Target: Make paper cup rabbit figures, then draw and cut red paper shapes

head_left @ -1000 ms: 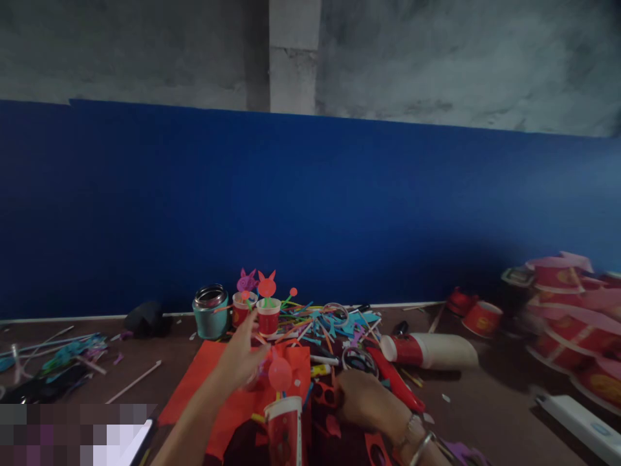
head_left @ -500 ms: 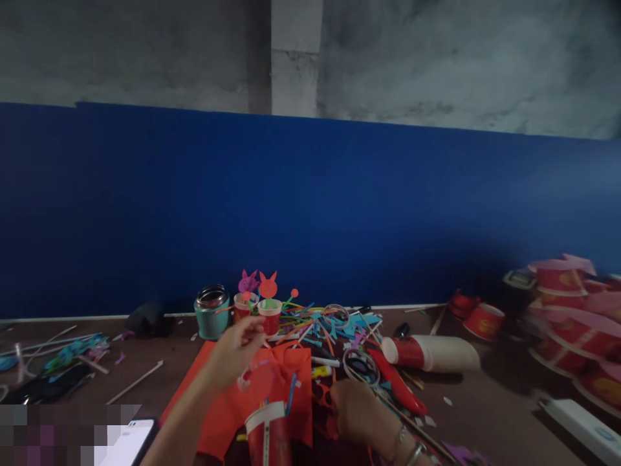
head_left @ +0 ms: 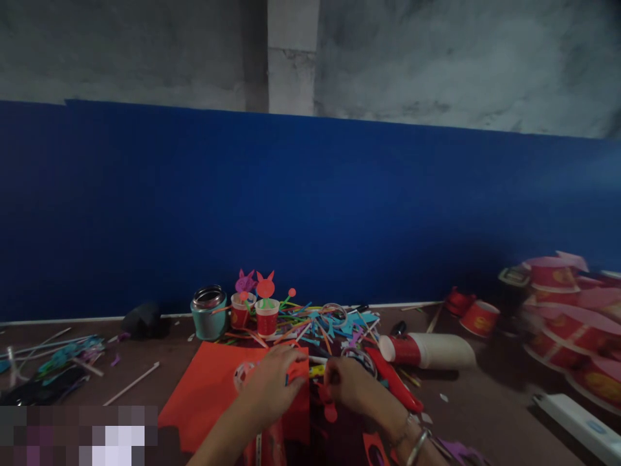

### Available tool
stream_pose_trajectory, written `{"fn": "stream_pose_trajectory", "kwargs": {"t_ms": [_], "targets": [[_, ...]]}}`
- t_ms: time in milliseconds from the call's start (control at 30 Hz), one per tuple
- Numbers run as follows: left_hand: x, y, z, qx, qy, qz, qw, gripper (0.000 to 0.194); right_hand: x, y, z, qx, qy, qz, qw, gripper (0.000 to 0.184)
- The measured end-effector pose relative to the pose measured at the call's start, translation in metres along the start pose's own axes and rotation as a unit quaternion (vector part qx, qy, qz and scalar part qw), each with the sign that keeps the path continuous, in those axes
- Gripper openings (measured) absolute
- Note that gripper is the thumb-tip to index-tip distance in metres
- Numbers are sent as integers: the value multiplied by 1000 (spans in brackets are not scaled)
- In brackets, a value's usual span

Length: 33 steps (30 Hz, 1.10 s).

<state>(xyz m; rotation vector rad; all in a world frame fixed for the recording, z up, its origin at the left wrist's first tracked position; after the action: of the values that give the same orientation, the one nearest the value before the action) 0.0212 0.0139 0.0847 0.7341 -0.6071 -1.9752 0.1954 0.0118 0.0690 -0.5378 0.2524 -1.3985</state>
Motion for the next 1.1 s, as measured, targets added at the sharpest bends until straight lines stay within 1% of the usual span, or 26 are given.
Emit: {"fn": "stream_pose_trajectory", "kwargs": {"t_ms": [67,133,233,333,467,633,700,833,967,1100], "targets": [[-1,-2,2,-11,1,12,1000,35,-1,1,2,-12,7,-4,1000,25],[-2,-4,8,-12,15,22,1000,35,0,1,3,-15,6,-5,1000,27],[-4,-5,20,-8,44,14,999,32,2,1,4,-23,-14,9,1000,32],[-6,-7,29,-16,53,24,998,31,3,2,3,-33,-26,21,999,36],[-7,-13,40,-31,68,32,997,31,2,6,2,-27,-33,8,999,37],[-6,-30,54,-56,80,57,994,28,2,10,0,7,-62,3,998,34],[-4,-37,58,-73,79,70,992,30,2,9,-1,23,-47,6,999,31],[1,-47,66,-111,62,108,986,35,0,-1,-3,65,24,-19,997,22],[5,-47,67,-85,37,132,987,38,3,-10,-9,101,24,-52,993,25],[3,-42,62,-78,35,130,988,37,3,-8,-10,117,24,-39,992,23]]}}
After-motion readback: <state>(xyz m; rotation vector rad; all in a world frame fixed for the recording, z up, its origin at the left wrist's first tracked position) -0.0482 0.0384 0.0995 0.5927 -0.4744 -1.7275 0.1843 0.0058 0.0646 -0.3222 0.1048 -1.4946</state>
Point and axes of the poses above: each hand's wrist, its own x-axis away from the middle knuckle, its own z-axis out of the back of the hand, y = z × x, the point moved 4 cm from there along -x, towards the middle knuckle
